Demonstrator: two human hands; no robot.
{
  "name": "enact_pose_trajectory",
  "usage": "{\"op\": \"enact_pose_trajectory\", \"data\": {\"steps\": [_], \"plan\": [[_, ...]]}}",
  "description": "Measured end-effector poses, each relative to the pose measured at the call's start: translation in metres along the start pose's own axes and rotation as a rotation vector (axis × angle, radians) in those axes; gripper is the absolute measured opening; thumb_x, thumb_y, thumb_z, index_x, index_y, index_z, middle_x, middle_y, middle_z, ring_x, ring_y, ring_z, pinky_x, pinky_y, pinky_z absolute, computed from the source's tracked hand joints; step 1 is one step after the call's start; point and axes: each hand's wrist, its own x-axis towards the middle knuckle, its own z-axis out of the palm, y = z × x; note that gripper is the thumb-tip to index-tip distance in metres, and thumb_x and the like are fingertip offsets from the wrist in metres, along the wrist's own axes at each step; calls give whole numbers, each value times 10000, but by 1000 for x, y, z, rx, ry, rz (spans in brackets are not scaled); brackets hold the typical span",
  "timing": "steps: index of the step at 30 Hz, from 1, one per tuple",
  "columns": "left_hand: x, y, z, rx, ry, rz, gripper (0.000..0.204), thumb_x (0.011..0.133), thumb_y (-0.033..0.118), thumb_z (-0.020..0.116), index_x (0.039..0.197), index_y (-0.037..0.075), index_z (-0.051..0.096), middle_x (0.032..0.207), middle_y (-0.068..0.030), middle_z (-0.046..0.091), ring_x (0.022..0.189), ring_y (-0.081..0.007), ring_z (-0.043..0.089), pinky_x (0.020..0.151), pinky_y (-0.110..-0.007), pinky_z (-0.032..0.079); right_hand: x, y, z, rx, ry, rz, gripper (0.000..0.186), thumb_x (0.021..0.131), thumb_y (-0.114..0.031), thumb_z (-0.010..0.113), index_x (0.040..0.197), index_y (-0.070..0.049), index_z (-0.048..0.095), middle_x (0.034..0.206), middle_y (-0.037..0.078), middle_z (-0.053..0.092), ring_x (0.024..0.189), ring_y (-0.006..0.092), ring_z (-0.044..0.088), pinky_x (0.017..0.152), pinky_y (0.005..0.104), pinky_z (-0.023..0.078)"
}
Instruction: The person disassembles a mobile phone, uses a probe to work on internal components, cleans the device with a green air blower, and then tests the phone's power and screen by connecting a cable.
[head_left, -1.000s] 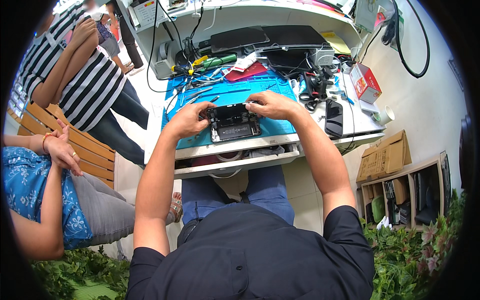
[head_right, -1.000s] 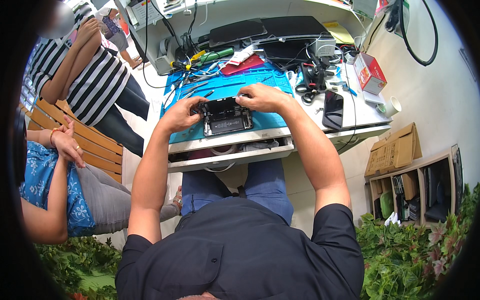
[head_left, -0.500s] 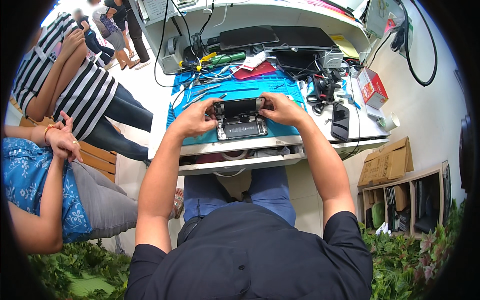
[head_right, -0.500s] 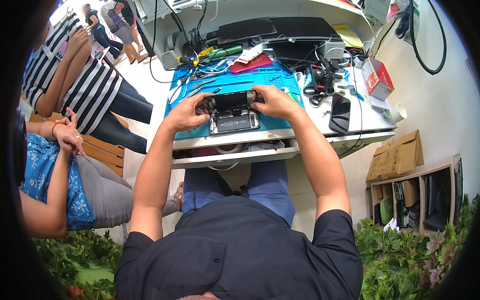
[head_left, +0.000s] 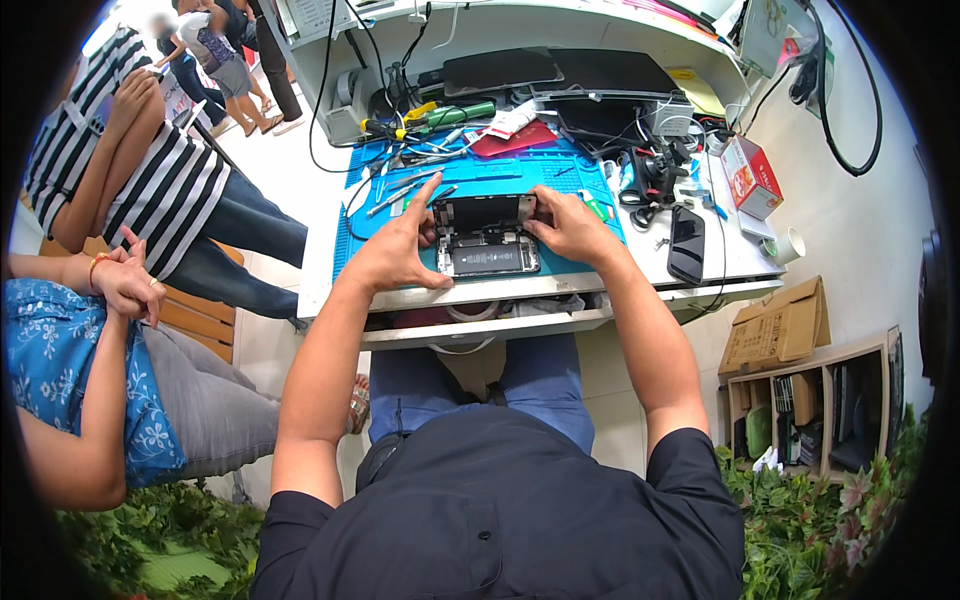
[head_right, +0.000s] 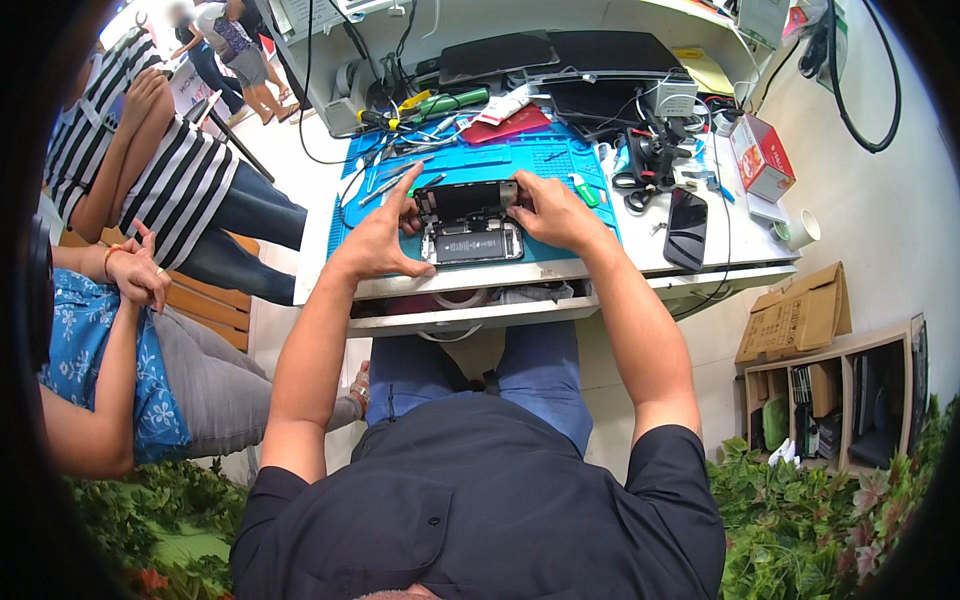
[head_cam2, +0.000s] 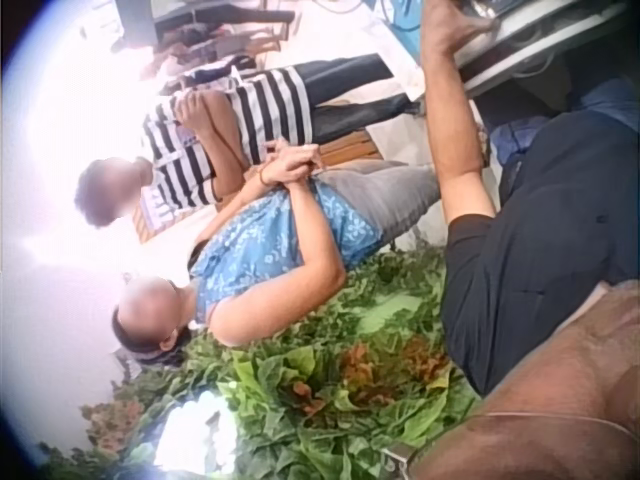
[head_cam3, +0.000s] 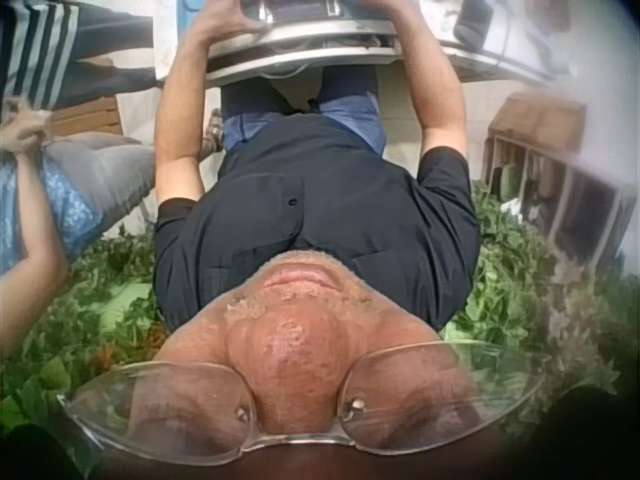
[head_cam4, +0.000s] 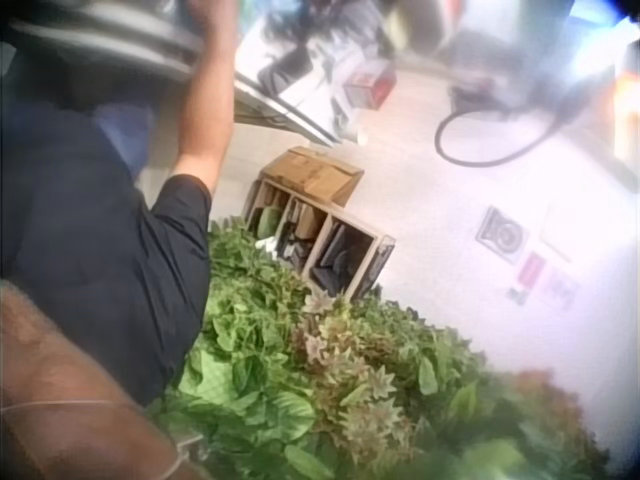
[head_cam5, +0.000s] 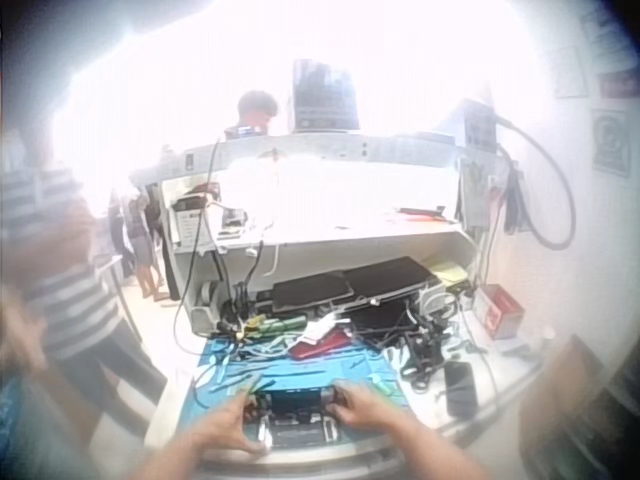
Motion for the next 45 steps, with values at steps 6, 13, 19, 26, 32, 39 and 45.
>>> {"op": "enact_pose_trajectory", "data": {"steps": [6, 13, 19, 26, 32, 39, 45], "plan": [[13, 0, -11, -51, -100, 7, 1560, 566, 283, 1102, 1838, 278, 199, 1154, -71, 676, 1058, -230, 676, 1049, -373, 573, -11, 10, 12, 19, 113, -32, 286, 993, 9, 758, 1238, 11, 611, 981, 161, 792, 874, 292, 749, 832, 388, 558], [10, -17, -5, -182, -60, 41, 1479, 604, 204, 1064, 1829, 274, 239, 1232, -100, 692, 1105, -229, 684, 1084, -380, 580, -17, -2, 18, 90, 191, -1, 251, 962, 1, 768, 1152, 19, 604, 882, 186, 765, 775, 336, 746, 718, 432, 544], [11, -15, 2, -200, 22, 99, 1358, 689, 140, 982, 1824, 255, 246, 1424, -169, 703, 1148, -247, 704, 1106, -402, 593, -27, 5, 23, 80, 267, 20, 300, 952, -22, 774, 1211, 18, 628, 826, 149, 735, 671, 267, 638, 675, 390, 515], [-7, -11, 17, -38, 357, 230, 1140, 757, 164, 997, 1738, 132, 418, 1405, -132, 722, 1145, -224, 706, 996, -399, 621, -27, 11, 30, 140, 342, -1, 362, 945, -35, 786, 1277, 14, 652, 825, 135, 735, 658, 247, 640, 657, 384, 517], [-31, 37, 45, 281, 426, 446, 588, 829, 238, 955, 1355, 47, 777, 1289, -153, 789, 1184, -363, 703, 1088, -459, 547, -29, 6, 25, 111, 302, 49, 392, 959, -30, 781, 1330, 8, 661, 857, 108, 753, 690, 203, 643, 671, 352, 520], [-27, 49, 75, 598, 320, 400, 717, 925, 538, 856, 1396, 8, 747, 1389, -133, 710, 1217, -331, 627, 998, -462, 495, -29, 4, 25, 152, 282, 66, 382, 979, -12, 777, 1345, 10, 669, 898, 55, 769, 707, 116, 592, 668, 296, 492], [-19, 52, 79, 712, 326, 332, 766, 962, 625, 781, 1402, -1, 745, 1374, -134, 704, 1184, -312, 609, 937, -455, 468, -29, 7, 26, 105, 294, 45, 388, 976, -9, 780, 1345, 14, 664, 907, 75, 778, 693, 132, 582, 660, 314, 495]]}}
